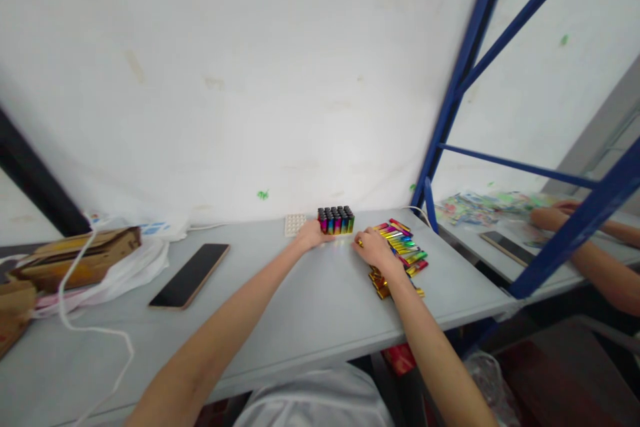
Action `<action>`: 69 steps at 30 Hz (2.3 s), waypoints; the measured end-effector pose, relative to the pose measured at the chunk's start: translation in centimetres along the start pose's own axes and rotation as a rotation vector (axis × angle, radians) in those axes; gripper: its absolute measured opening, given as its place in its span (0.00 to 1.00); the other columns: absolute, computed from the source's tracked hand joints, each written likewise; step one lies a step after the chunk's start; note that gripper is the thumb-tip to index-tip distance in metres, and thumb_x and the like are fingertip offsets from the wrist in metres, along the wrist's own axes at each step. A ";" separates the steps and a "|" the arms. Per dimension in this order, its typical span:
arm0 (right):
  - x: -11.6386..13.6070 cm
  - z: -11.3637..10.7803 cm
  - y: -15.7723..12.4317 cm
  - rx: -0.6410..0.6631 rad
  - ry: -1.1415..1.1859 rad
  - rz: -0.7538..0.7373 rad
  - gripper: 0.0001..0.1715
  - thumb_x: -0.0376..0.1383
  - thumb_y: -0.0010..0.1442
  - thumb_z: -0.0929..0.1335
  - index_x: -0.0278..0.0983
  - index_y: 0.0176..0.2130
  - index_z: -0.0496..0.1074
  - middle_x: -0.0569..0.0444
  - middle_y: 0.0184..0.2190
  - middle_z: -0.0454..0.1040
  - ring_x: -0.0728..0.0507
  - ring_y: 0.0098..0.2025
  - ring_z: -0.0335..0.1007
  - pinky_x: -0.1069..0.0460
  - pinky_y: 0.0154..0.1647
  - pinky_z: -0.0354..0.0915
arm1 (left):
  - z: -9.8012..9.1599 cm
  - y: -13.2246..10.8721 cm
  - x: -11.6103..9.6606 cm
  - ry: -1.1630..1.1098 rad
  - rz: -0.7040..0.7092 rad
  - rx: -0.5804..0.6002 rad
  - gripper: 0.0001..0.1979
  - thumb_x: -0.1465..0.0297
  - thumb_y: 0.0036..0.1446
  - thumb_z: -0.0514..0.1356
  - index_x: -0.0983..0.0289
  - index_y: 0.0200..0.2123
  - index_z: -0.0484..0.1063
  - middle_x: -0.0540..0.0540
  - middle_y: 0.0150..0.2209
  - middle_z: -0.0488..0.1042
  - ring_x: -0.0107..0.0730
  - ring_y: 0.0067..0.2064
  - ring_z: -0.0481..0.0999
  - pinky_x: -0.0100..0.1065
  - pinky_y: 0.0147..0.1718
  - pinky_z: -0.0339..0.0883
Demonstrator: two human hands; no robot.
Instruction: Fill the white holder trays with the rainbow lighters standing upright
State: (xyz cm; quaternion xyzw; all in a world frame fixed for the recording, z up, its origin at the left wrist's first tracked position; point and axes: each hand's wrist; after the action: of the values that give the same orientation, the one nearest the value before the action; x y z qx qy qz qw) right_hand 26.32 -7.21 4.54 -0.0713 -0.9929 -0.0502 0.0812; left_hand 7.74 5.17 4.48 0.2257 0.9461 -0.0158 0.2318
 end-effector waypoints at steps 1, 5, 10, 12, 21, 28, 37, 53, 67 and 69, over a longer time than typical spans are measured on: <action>-0.1 0.0 0.0 0.000 0.006 0.001 0.19 0.42 0.75 0.66 0.38 0.57 0.81 0.39 0.58 0.77 0.34 0.64 0.71 0.43 0.64 0.64 | -0.2 -0.3 0.1 0.018 -0.009 -0.004 0.22 0.56 0.57 0.74 0.66 0.47 0.81 0.62 0.43 0.86 0.52 0.45 0.86 0.37 0.43 0.76; -1.1 -0.1 0.4 -0.067 0.007 -0.004 0.24 0.42 0.73 0.69 0.38 0.63 0.78 0.39 0.66 0.72 0.33 0.68 0.67 0.43 0.68 0.61 | -0.9 -2.9 1.3 0.105 -0.012 -0.082 0.40 0.55 0.58 0.73 0.73 0.65 0.68 0.76 0.60 0.77 0.63 0.62 0.78 0.45 0.57 0.72; -2.0 -0.1 0.6 0.004 -0.017 -0.087 0.21 0.39 0.74 0.67 0.37 0.62 0.80 0.39 0.62 0.78 0.35 0.65 0.73 0.45 0.66 0.62 | -1.4 -6.5 4.2 0.373 0.058 -0.203 0.30 0.52 0.69 0.62 0.67 0.64 0.71 0.80 0.71 0.64 0.75 0.73 0.61 0.61 0.64 0.63; -1.9 -0.3 0.6 0.037 -0.026 -0.091 0.21 0.38 0.73 0.69 0.37 0.60 0.81 0.39 0.58 0.81 0.35 0.62 0.76 0.46 0.63 0.64 | -1.4 -7.8 5.2 0.366 0.022 -0.182 0.30 0.50 0.71 0.59 0.63 0.67 0.69 0.77 0.67 0.68 0.72 0.68 0.68 0.61 0.61 0.66; -1.4 -0.3 0.3 -0.002 -0.013 -0.120 0.21 0.41 0.76 0.67 0.36 0.61 0.80 0.38 0.57 0.78 0.35 0.62 0.72 0.46 0.65 0.62 | -2.1 -14.0 7.2 0.259 0.182 -0.069 0.18 0.56 0.71 0.59 0.60 0.55 0.75 0.67 0.55 0.74 0.58 0.57 0.77 0.52 0.58 0.71; -0.3 -0.8 0.2 -0.160 0.168 -0.122 0.24 0.38 0.81 0.56 0.32 0.56 0.76 0.40 0.50 0.80 0.39 0.51 0.77 0.49 0.56 0.65 | -3.1 -15.0 4.8 -0.046 0.508 0.169 0.22 0.59 0.63 0.67 0.56 0.58 0.71 0.59 0.58 0.75 0.49 0.59 0.76 0.47 0.62 0.70; 1.1 -1.1 0.1 -0.352 0.658 -0.108 0.25 0.54 0.67 0.69 0.37 0.41 0.85 0.54 0.26 0.79 0.43 0.30 0.71 0.51 0.36 0.63 | -1.0 -12.0 6.3 0.006 0.501 -0.013 0.43 0.44 0.53 0.73 0.60 0.65 0.71 0.67 0.68 0.68 0.60 0.72 0.65 0.56 0.73 0.58; 5.4 -2.6 -2.4 0.008 1.282 -0.315 0.35 0.70 0.63 0.66 0.42 0.39 0.68 0.60 0.27 0.68 0.47 0.25 0.63 0.51 0.28 0.67 | -0.4 -13.2 6.6 -0.131 0.459 -0.036 0.34 0.46 0.56 0.73 0.59 0.58 0.75 0.62 0.60 0.75 0.55 0.63 0.75 0.52 0.68 0.68; 6.9 0.6 -2.0 -0.312 0.945 -0.130 0.36 0.64 0.64 0.64 0.42 0.20 0.56 0.60 0.18 0.55 0.48 0.24 0.53 0.51 0.28 0.49 | -1.1 -13.1 7.2 -0.170 0.437 0.025 0.37 0.48 0.49 0.78 0.61 0.57 0.77 0.63 0.64 0.74 0.55 0.66 0.75 0.49 0.71 0.65; 6.9 0.8 -1.9 -0.322 0.908 -0.118 0.33 0.59 0.63 0.64 0.42 0.19 0.57 0.60 0.18 0.55 0.48 0.24 0.53 0.51 0.28 0.49 | -1.1 -13.1 7.2 -0.183 0.441 0.018 0.37 0.48 0.49 0.78 0.61 0.56 0.77 0.63 0.64 0.74 0.55 0.65 0.75 0.50 0.71 0.65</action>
State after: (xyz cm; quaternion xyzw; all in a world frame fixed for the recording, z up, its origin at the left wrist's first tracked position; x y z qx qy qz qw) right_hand 19.14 -8.08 4.75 0.0024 -0.8390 -0.2339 0.4913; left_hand -4.14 -3.41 1.22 0.4267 0.8487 0.0066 0.3124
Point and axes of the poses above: each hand's wrist, its own y-axis towards the middle knuckle, its own z-axis out of the palm, x = y × z
